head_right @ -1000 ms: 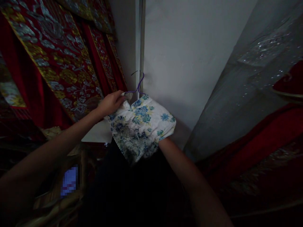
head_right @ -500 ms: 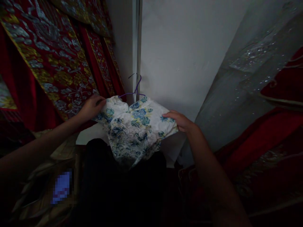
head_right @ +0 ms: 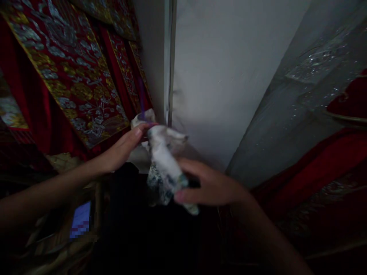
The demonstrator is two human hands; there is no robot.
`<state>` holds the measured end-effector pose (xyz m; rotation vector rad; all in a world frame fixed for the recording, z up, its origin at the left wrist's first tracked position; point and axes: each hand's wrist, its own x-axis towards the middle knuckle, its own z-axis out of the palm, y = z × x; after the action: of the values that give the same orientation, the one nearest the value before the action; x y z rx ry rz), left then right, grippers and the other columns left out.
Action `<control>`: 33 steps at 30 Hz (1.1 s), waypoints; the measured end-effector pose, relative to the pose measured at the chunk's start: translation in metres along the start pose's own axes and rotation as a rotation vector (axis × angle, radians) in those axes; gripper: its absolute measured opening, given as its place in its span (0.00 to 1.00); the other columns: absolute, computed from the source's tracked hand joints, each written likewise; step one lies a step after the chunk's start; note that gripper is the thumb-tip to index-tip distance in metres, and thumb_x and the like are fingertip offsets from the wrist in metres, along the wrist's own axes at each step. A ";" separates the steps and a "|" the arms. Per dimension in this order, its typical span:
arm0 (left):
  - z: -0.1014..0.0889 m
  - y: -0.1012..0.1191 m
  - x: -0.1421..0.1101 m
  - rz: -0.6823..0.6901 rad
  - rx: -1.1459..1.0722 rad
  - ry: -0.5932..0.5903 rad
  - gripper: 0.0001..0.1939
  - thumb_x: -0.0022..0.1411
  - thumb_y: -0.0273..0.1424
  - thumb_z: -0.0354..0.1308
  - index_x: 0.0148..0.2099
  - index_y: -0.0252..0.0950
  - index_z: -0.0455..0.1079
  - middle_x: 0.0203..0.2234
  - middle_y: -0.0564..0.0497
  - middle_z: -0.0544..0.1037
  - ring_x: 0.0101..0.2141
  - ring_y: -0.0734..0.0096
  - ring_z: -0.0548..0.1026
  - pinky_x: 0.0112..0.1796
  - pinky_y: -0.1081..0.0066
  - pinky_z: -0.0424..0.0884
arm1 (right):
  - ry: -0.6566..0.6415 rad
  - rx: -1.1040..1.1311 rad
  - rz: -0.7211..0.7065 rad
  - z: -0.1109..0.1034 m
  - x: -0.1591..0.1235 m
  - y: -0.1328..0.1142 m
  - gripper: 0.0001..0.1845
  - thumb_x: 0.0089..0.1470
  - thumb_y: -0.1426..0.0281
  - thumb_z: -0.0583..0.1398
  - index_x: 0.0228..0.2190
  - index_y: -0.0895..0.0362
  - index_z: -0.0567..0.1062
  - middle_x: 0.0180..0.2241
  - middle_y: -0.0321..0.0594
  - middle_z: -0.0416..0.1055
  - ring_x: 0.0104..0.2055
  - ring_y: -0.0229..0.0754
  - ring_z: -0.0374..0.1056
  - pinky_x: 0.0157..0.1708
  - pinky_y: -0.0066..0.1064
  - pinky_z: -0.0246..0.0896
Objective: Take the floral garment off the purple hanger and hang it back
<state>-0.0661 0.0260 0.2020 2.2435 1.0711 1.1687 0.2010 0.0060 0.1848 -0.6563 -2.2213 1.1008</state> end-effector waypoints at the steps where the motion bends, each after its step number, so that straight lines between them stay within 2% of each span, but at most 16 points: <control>1: 0.009 0.006 -0.006 -0.054 -0.085 -0.032 0.26 0.75 0.45 0.36 0.60 0.38 0.66 0.54 0.41 0.76 0.56 0.55 0.73 0.54 0.54 0.71 | -0.173 -0.035 -0.072 0.015 0.003 -0.007 0.28 0.48 0.59 0.70 0.51 0.52 0.78 0.49 0.43 0.77 0.55 0.52 0.71 0.57 0.42 0.67; 4: 0.021 0.014 -0.027 -0.201 -0.335 -0.174 0.23 0.68 0.38 0.47 0.61 0.37 0.64 0.50 0.40 0.79 0.50 0.56 0.78 0.49 0.56 0.74 | -0.460 -0.084 -0.176 0.040 0.015 -0.009 0.28 0.54 0.61 0.68 0.56 0.51 0.75 0.54 0.43 0.75 0.59 0.46 0.69 0.61 0.37 0.61; 6: 0.013 0.013 -0.038 -0.279 -0.419 -0.303 0.24 0.61 0.35 0.52 0.59 0.37 0.65 0.47 0.41 0.81 0.44 0.57 0.80 0.44 0.59 0.75 | -0.479 -0.128 -0.156 0.036 0.023 0.003 0.22 0.59 0.61 0.65 0.54 0.52 0.77 0.49 0.42 0.78 0.52 0.43 0.74 0.56 0.34 0.65; 7: 0.004 0.012 -0.042 -0.303 -0.424 -0.372 0.24 0.59 0.34 0.52 0.57 0.37 0.67 0.45 0.42 0.81 0.42 0.57 0.80 0.42 0.60 0.75 | -0.419 -0.157 -0.143 0.029 0.027 0.011 0.19 0.60 0.61 0.64 0.52 0.53 0.78 0.46 0.42 0.79 0.49 0.43 0.75 0.53 0.34 0.67; 9: -0.018 0.008 -0.049 -0.313 -0.346 -0.495 0.20 0.57 0.34 0.54 0.52 0.38 0.72 0.43 0.45 0.82 0.41 0.57 0.79 0.41 0.62 0.74 | -0.129 -0.209 -0.156 0.010 0.033 0.031 0.14 0.62 0.61 0.62 0.46 0.52 0.80 0.43 0.41 0.80 0.45 0.43 0.76 0.50 0.36 0.68; 11: -0.041 0.003 -0.054 -0.275 -0.190 -0.555 0.15 0.58 0.34 0.54 0.46 0.39 0.75 0.42 0.47 0.82 0.42 0.56 0.78 0.43 0.64 0.73 | 0.262 -0.261 -0.213 -0.010 0.040 0.054 0.14 0.60 0.61 0.63 0.46 0.50 0.80 0.48 0.43 0.78 0.51 0.46 0.73 0.56 0.42 0.66; 12: -0.049 0.000 -0.055 -0.250 -0.109 -0.551 0.13 0.60 0.35 0.54 0.44 0.39 0.76 0.41 0.48 0.82 0.42 0.57 0.78 0.43 0.65 0.73 | 0.406 -0.280 -0.238 -0.019 0.043 0.066 0.17 0.58 0.61 0.64 0.48 0.49 0.79 0.53 0.44 0.75 0.57 0.48 0.70 0.60 0.45 0.62; 13: -0.056 -0.004 -0.057 -0.230 -0.037 -0.530 0.12 0.62 0.35 0.53 0.41 0.39 0.77 0.40 0.49 0.82 0.41 0.58 0.78 0.43 0.65 0.72 | 0.481 -0.280 -0.241 -0.025 0.046 0.079 0.19 0.56 0.59 0.66 0.50 0.49 0.79 0.56 0.45 0.73 0.61 0.49 0.66 0.63 0.47 0.58; 15: -0.065 -0.012 -0.057 -0.190 0.051 -0.447 0.12 0.65 0.36 0.52 0.37 0.38 0.75 0.37 0.49 0.82 0.38 0.61 0.77 0.41 0.68 0.71 | 0.411 -0.182 -0.146 -0.031 0.049 0.105 0.23 0.53 0.53 0.67 0.47 0.51 0.81 0.56 0.46 0.74 0.61 0.52 0.67 0.63 0.48 0.58; 18: -0.071 -0.028 -0.051 -0.120 0.132 -0.321 0.14 0.66 0.37 0.52 0.32 0.36 0.73 0.32 0.50 0.80 0.34 0.66 0.75 0.37 0.71 0.70 | 0.215 0.186 0.136 -0.028 0.047 0.137 0.33 0.49 0.38 0.62 0.33 0.56 0.83 0.36 0.47 0.82 0.41 0.50 0.78 0.46 0.41 0.72; 20: -0.074 -0.044 -0.042 -0.087 0.185 -0.253 0.13 0.65 0.37 0.54 0.32 0.36 0.73 0.31 0.50 0.80 0.33 0.67 0.75 0.37 0.71 0.70 | 0.212 0.406 0.235 -0.023 0.045 0.147 0.37 0.43 0.34 0.63 0.28 0.58 0.82 0.27 0.46 0.80 0.30 0.46 0.78 0.34 0.35 0.73; 23: -0.076 -0.078 -0.025 -0.085 0.251 -0.118 0.13 0.65 0.39 0.55 0.38 0.36 0.76 0.33 0.49 0.81 0.36 0.65 0.77 0.39 0.69 0.72 | 0.320 0.557 0.229 -0.023 0.049 0.141 0.28 0.35 0.45 0.73 0.25 0.57 0.82 0.24 0.41 0.80 0.24 0.40 0.75 0.26 0.27 0.70; 27: -0.070 -0.113 0.006 0.049 0.308 0.265 0.19 0.64 0.40 0.59 0.51 0.33 0.72 0.44 0.44 0.79 0.45 0.60 0.77 0.49 0.62 0.72 | 0.568 0.644 0.137 -0.043 0.080 0.114 0.18 0.37 0.57 0.75 0.22 0.58 0.80 0.22 0.39 0.79 0.21 0.41 0.74 0.25 0.29 0.71; 30: -0.062 -0.100 0.023 0.213 0.372 0.517 0.19 0.63 0.40 0.60 0.52 0.34 0.71 0.50 0.41 0.75 0.52 0.57 0.72 0.54 0.57 0.69 | 0.712 0.684 0.061 -0.065 0.110 0.097 0.13 0.44 0.61 0.70 0.24 0.58 0.79 0.23 0.41 0.79 0.25 0.47 0.77 0.31 0.35 0.75; 31: -0.059 -0.087 0.021 0.246 0.352 0.543 0.17 0.64 0.40 0.60 0.50 0.34 0.72 0.49 0.42 0.76 0.51 0.58 0.73 0.54 0.57 0.69 | 0.737 0.702 0.049 -0.072 0.118 0.093 0.11 0.47 0.62 0.68 0.25 0.58 0.78 0.23 0.42 0.79 0.28 0.49 0.78 0.34 0.37 0.76; 33: -0.047 -0.056 -0.002 0.255 0.213 0.438 0.12 0.67 0.39 0.58 0.44 0.36 0.74 0.40 0.46 0.78 0.44 0.61 0.76 0.49 0.61 0.72 | 0.758 0.754 0.047 -0.085 0.129 0.087 0.10 0.52 0.64 0.64 0.28 0.59 0.78 0.24 0.43 0.79 0.33 0.51 0.79 0.39 0.40 0.76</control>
<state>-0.1306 0.0593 0.1930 2.4015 1.1327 1.7925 0.1808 0.1817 0.1906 -0.6339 -1.0525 1.3092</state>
